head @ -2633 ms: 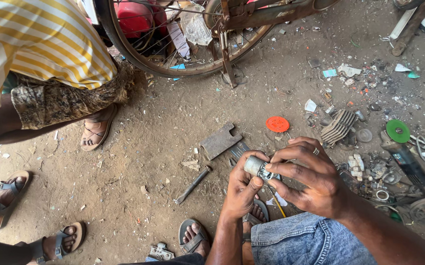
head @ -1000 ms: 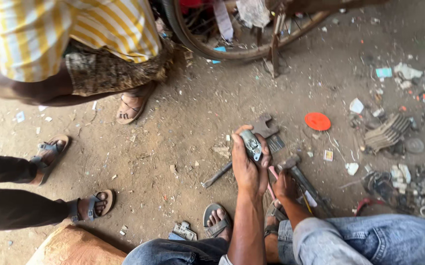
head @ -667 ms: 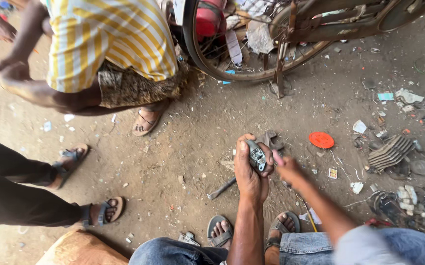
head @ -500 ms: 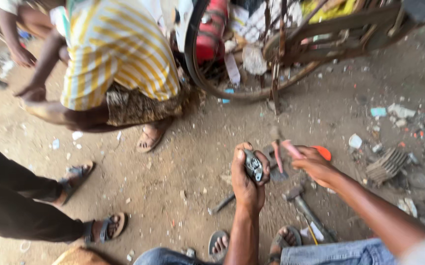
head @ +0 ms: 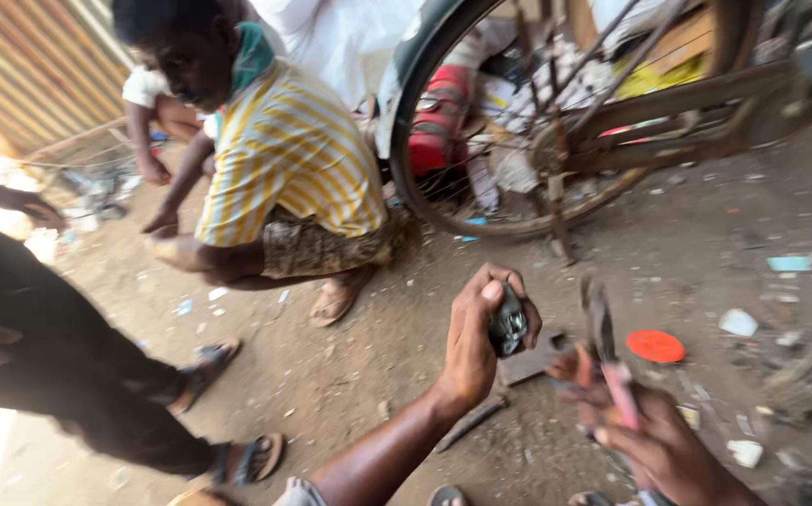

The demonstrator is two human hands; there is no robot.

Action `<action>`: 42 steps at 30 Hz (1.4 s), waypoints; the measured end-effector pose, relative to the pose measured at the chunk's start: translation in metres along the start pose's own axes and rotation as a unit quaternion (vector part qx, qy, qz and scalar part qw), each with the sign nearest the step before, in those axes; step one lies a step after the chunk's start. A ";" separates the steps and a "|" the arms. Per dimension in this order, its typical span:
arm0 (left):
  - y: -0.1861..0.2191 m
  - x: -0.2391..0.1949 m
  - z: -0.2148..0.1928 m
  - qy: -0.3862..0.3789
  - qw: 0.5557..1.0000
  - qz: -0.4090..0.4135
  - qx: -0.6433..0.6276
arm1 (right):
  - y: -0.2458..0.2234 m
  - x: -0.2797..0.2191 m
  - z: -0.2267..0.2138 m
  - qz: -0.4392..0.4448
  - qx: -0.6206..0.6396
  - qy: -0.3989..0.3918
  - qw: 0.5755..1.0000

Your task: The person sits on the ground and uses a yellow-handled tool to scrape a small metal component. They then use a hammer to strike the part on a metal block and use pliers to adjust it. The person repeatedly inspects the part and continues to work on it with the hammer and pliers.

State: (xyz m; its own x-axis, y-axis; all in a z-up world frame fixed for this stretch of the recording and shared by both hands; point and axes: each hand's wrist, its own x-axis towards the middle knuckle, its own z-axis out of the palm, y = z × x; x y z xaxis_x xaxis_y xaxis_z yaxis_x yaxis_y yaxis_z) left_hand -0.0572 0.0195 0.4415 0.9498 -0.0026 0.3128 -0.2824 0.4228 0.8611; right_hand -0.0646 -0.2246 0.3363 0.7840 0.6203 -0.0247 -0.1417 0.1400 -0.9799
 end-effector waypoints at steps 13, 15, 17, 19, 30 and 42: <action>-0.015 -0.051 -0.032 0.022 0.987 -0.027 0.158 | -0.004 -0.027 0.021 -0.011 -0.382 0.028 0.924; -0.017 -0.054 -0.036 0.000 0.990 -0.018 0.141 | -0.004 -0.025 0.024 -0.045 -0.420 0.046 0.905; -0.019 -0.056 -0.039 -0.013 0.990 -0.018 0.138 | -0.005 -0.023 0.024 -0.052 -0.429 0.041 0.901; -0.021 -0.059 -0.039 -0.021 0.988 -0.025 0.150 | -0.007 -0.024 0.025 -0.052 -0.434 0.037 0.899; -0.023 -0.062 -0.044 -0.066 0.968 -0.003 0.244 | -0.018 -0.023 0.030 -0.097 -0.476 0.065 0.872; -0.023 -0.069 -0.045 -0.076 0.953 0.023 0.294 | -0.001 -0.037 0.019 -0.075 -0.564 0.037 0.822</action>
State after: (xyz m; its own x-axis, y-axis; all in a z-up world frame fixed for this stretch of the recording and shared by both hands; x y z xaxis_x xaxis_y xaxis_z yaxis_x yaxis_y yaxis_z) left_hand -0.1098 0.0508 0.3825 0.9168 -0.1459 0.3718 -0.3924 -0.1548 0.9067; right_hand -0.1048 -0.2329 0.3417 0.7818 0.6072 0.1415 0.5772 -0.6190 -0.5326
